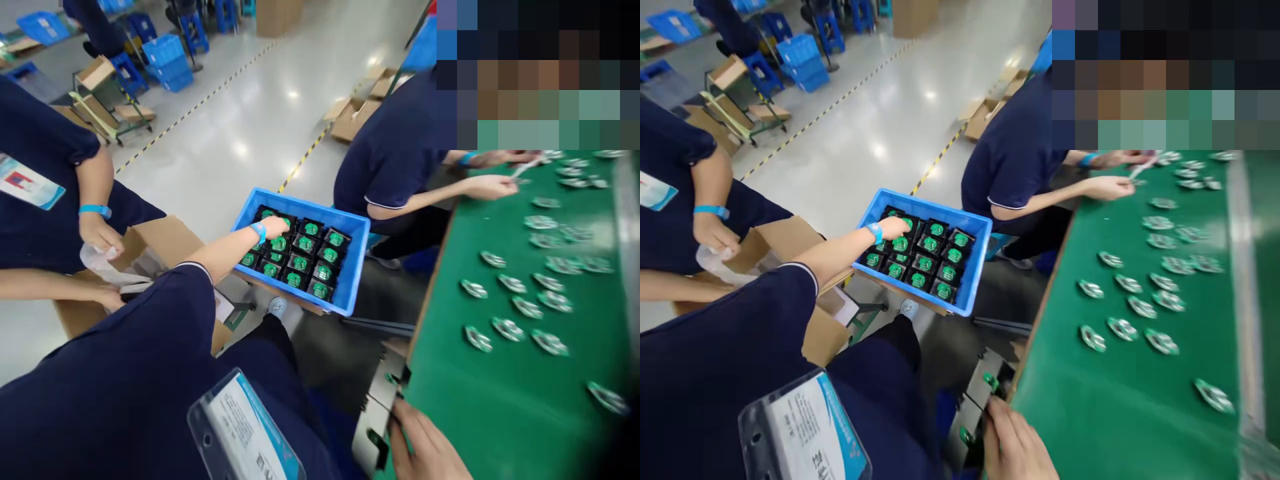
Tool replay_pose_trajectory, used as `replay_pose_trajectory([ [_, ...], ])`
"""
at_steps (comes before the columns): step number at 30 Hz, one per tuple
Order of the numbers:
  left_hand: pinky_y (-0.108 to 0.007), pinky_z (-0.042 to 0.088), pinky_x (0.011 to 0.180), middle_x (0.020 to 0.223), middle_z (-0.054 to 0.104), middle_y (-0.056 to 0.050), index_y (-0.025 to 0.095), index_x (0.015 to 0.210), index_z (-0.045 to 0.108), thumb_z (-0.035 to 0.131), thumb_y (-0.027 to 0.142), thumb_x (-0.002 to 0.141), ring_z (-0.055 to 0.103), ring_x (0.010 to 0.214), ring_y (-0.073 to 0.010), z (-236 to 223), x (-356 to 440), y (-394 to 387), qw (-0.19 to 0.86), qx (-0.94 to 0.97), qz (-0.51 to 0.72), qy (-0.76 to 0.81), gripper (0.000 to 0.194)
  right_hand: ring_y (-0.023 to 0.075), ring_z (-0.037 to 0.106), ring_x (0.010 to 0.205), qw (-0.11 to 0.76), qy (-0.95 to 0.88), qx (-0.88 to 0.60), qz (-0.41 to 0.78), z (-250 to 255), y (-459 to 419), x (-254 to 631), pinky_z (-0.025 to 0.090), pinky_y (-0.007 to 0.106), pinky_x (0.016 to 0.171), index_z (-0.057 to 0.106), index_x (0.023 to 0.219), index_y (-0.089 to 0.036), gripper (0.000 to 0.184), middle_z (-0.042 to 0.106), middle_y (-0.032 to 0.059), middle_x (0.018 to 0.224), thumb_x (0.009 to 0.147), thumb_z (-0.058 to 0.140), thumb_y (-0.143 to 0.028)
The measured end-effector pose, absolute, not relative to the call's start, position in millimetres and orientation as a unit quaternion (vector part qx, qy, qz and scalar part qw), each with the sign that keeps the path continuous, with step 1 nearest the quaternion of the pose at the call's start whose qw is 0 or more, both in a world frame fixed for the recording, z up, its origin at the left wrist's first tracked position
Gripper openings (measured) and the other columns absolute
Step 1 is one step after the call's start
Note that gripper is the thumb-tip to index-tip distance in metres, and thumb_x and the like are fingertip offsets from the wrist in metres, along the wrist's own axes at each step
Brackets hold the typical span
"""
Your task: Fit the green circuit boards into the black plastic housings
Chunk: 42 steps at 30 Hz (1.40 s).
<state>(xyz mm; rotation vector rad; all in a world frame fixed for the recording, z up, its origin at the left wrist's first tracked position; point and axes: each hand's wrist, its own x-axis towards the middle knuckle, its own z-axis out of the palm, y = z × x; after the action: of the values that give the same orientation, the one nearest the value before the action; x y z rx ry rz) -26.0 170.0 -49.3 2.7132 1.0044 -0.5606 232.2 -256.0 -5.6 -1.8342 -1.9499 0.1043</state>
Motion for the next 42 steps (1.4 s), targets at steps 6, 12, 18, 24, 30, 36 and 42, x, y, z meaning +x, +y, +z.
replay_pose_trajectory([
  [6, -0.032, 0.042, 0.082, 0.103, 0.066, -0.021, 0.008, 0.094, 0.068, 0.044, 0.004, 0.083, 0.062, 0.097, -0.0251, -115, -5, 251, 0.138, 0.894, -0.243, 0.351, 0.027, 0.0188, 0.065, 0.079, 0.174, -0.770, -0.610, 0.069, -7, -106, 221, 0.051, 0.032, 0.074, 0.062, 0.095, -0.020, 0.020, 0.070, 0.0063, 0.088, 0.088, 0.043, -0.022],
  [12, -0.035, 0.042, 0.087, 0.105, 0.066, -0.021, 0.008, 0.096, 0.068, 0.044, 0.004, 0.084, 0.061, 0.101, -0.0255, -154, 11, 259, 0.190, 0.892, -0.245, 0.330, 0.028, 0.0178, 0.064, 0.080, 0.141, -0.785, -0.592, 0.115, -26, -40, 225, 0.049, 0.030, 0.075, 0.064, 0.093, -0.017, 0.022, 0.070, 0.0065, 0.089, 0.090, 0.042, -0.022],
  [18, -0.035, 0.043, 0.086, 0.110, 0.063, -0.019, 0.009, 0.106, 0.064, 0.038, 0.007, 0.088, 0.058, 0.103, -0.0253, -166, -2, 250, 0.178, 0.908, -0.203, 0.320, 0.032, 0.0168, 0.063, 0.081, 0.115, -0.797, -0.566, 0.174, -52, 4, 216, 0.046, 0.029, 0.076, 0.066, 0.091, -0.018, 0.024, 0.070, 0.0063, 0.092, 0.090, 0.042, -0.022],
  [24, -0.032, 0.041, 0.088, 0.116, 0.057, -0.017, 0.010, 0.109, 0.060, 0.041, 0.006, 0.088, 0.056, 0.106, -0.0241, -164, -4, 252, 0.214, 0.895, -0.173, 0.352, 0.028, 0.0166, 0.061, 0.083, 0.031, -0.817, -0.519, 0.249, -81, 42, 188, 0.040, 0.029, 0.075, 0.067, 0.093, -0.019, 0.025, 0.070, 0.0053, 0.093, 0.089, 0.042, -0.021],
  [30, -0.029, 0.041, 0.087, 0.114, 0.054, -0.011, 0.013, 0.112, 0.053, 0.045, 0.022, 0.093, 0.054, 0.104, -0.0207, -123, -59, 241, 0.233, 0.822, -0.045, 0.518, 0.023, 0.0201, 0.060, 0.086, -0.080, -0.823, -0.502, 0.254, -101, 72, 144, 0.037, 0.031, 0.075, 0.065, 0.093, -0.016, 0.027, 0.068, 0.0097, 0.091, 0.090, 0.039, -0.023],
  [36, -0.027, 0.044, 0.078, 0.103, 0.058, -0.007, 0.016, 0.098, 0.059, 0.051, 0.026, 0.089, 0.059, 0.092, -0.0185, -124, -104, 168, 0.272, 0.760, -0.165, 0.566, 0.016, 0.0258, 0.060, 0.090, -0.147, -0.815, -0.496, 0.261, -122, 89, 85, 0.037, 0.035, 0.075, 0.062, 0.095, -0.009, 0.029, 0.065, 0.0176, 0.092, 0.087, 0.035, -0.015],
  [42, -0.028, 0.046, 0.082, 0.106, 0.058, -0.009, 0.015, 0.103, 0.059, 0.048, 0.022, 0.090, 0.058, 0.097, -0.0196, -141, -106, 136, 0.298, 0.757, -0.174, 0.555, 0.018, 0.0272, 0.060, 0.092, -0.170, -0.807, -0.509, 0.245, -147, 97, 57, 0.038, 0.037, 0.077, 0.061, 0.099, -0.007, 0.034, 0.064, 0.0204, 0.096, 0.085, 0.031, -0.009],
])
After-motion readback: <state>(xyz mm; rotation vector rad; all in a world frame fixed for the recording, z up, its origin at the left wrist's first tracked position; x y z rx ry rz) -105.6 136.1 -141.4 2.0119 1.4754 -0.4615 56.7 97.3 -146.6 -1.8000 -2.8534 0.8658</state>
